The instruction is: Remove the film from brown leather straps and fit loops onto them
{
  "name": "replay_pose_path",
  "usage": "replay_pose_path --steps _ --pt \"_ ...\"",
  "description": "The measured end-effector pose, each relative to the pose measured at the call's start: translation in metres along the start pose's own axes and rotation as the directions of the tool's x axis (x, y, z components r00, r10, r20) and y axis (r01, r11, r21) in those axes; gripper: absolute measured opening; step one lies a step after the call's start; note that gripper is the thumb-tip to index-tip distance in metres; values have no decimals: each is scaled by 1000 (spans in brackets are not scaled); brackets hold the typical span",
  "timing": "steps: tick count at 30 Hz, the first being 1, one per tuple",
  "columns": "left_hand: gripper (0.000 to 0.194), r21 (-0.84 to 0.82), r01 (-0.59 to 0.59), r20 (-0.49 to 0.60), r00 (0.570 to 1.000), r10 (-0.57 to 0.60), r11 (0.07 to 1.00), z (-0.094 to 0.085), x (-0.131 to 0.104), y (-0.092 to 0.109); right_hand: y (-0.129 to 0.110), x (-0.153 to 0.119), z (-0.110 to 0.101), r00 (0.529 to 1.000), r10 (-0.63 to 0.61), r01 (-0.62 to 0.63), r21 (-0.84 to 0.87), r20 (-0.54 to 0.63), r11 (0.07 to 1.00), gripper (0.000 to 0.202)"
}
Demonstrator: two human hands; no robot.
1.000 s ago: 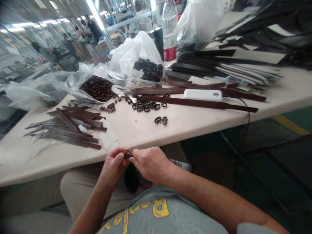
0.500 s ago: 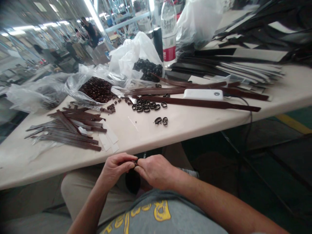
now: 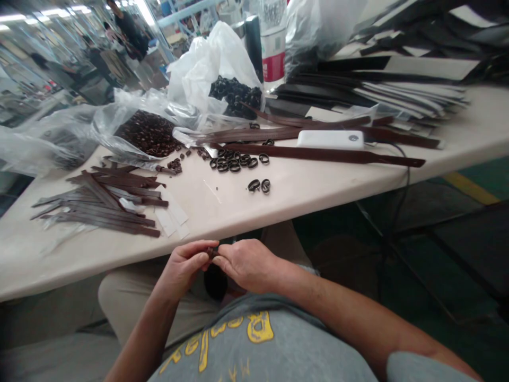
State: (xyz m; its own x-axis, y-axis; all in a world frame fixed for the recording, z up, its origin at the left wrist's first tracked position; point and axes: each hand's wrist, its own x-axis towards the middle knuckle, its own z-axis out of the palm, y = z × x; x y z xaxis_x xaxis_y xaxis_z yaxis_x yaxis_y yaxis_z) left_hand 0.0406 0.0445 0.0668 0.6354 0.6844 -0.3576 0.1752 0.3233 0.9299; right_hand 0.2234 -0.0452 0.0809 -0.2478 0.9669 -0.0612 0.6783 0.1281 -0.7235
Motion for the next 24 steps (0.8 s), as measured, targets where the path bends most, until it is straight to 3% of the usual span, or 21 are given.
replay_pose_path --steps 3,6,10,14,18,24 --pt "22 172 -68 65 996 58 983 -2 -1 9 3 -1 -2 997 5 0 -58 73 998 36" --pt "23 222 -112 154 985 78 969 -3 -1 13 6 -2 -1 991 -39 42 -26 129 999 37" --pt "28 125 -97 196 978 71 987 -2 -2 3 9 -3 9 984 -149 116 278 101 953 35" --pt "24 90 -186 123 977 175 978 0 -6 -5 10 -1 17 985 -173 134 522 26 843 38" --pt "16 210 -247 86 969 233 946 -2 -10 2 9 -1 11 997 -73 60 396 19 917 29" --pt "17 223 -263 13 964 267 939 -14 -10 6 9 -10 -2 993 65 -79 143 101 987 24"
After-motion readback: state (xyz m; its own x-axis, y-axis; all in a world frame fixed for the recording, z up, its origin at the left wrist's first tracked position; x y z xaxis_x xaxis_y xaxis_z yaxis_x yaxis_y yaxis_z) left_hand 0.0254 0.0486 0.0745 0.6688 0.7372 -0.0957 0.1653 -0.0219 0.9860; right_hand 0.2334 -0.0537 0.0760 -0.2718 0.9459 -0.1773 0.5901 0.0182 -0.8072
